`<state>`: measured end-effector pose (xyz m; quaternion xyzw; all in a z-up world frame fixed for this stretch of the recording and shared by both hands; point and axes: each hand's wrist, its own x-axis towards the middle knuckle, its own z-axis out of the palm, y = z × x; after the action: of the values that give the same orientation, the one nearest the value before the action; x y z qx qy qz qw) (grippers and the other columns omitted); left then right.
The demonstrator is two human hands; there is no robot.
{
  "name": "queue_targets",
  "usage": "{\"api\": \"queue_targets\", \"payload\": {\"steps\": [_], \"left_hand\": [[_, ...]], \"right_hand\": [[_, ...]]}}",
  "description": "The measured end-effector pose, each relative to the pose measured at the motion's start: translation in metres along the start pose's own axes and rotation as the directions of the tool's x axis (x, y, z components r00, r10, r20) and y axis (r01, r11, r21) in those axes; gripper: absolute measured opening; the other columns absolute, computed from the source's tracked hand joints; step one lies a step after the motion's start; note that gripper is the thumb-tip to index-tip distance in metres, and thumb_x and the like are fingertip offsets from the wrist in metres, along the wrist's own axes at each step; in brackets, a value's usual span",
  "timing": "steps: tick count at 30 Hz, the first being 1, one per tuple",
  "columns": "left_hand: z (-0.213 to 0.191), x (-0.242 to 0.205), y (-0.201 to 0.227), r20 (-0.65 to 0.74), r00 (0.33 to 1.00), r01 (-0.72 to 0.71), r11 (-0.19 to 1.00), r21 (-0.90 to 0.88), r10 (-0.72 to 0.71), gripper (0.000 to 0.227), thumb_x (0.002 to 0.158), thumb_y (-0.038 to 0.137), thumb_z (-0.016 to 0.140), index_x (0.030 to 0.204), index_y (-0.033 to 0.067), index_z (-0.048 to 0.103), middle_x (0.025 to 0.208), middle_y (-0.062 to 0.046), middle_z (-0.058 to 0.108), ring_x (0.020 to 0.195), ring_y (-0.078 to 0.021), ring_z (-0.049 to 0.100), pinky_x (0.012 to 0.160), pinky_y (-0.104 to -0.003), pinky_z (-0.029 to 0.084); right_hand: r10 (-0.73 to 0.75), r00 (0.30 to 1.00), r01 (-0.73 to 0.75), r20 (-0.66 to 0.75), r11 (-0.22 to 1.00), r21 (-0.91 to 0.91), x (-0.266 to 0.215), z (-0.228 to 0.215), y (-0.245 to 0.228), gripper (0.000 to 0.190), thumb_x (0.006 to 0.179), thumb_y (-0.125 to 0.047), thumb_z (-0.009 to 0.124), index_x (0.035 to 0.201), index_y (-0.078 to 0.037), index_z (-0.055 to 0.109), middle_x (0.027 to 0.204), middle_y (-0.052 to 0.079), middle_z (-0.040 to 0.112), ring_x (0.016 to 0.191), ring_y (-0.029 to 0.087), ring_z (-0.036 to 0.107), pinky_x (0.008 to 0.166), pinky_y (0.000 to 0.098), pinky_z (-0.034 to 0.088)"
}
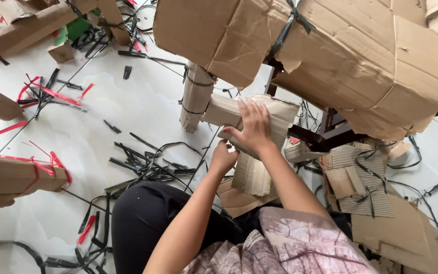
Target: Securing cardboard protection to chair legs using plastic ties and scissors
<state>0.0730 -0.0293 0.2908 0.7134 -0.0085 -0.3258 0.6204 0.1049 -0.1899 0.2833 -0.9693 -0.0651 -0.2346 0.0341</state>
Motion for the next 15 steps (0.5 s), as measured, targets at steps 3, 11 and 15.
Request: {"api": "queue_targets", "payload": {"steps": [3,11,15], "left_hand": [[0.009,0.027,-0.002,0.042,0.999,0.028,0.925,-0.38,-0.013,0.082,0.077,-0.008,0.048,0.154,-0.0188,0.022,0.145,-0.04,0.047,0.129,-0.0517,0.055,0.105,-0.063,0.046],[0.007,0.109,-0.035,0.055,0.99,-0.005,0.409,-0.912,0.133,0.048,0.084,0.004,0.054,0.131,0.0087,0.049,0.125,-0.01,0.053,0.121,-0.0342,0.05,0.11,-0.055,0.036],[0.007,0.126,-0.016,-0.053,0.996,-0.078,0.384,-0.92,0.077,0.096,0.093,0.036,0.083,0.158,-0.0051,0.023,0.16,-0.029,0.029,0.146,-0.0506,0.031,0.119,-0.067,0.027]], "right_hand": [[0.001,0.995,0.001,0.097,1.0,-0.022,0.003,-0.001,0.006,0.114,0.059,-0.056,0.092,0.151,-0.008,0.044,0.142,0.018,0.053,0.135,0.036,0.052,0.116,0.0565,0.034],[0.058,0.984,-0.036,0.167,0.991,-0.13,0.025,0.089,0.043,0.055,0.058,-0.043,0.09,0.099,-0.026,0.058,0.08,-0.006,0.065,0.076,0.024,0.07,0.082,0.042,0.054],[0.083,0.992,-0.072,0.099,0.992,-0.104,0.026,0.112,0.054,0.03,0.06,-0.039,0.078,0.078,-0.027,0.058,0.062,-0.009,0.062,0.064,0.021,0.069,0.072,0.0398,0.055]]}}
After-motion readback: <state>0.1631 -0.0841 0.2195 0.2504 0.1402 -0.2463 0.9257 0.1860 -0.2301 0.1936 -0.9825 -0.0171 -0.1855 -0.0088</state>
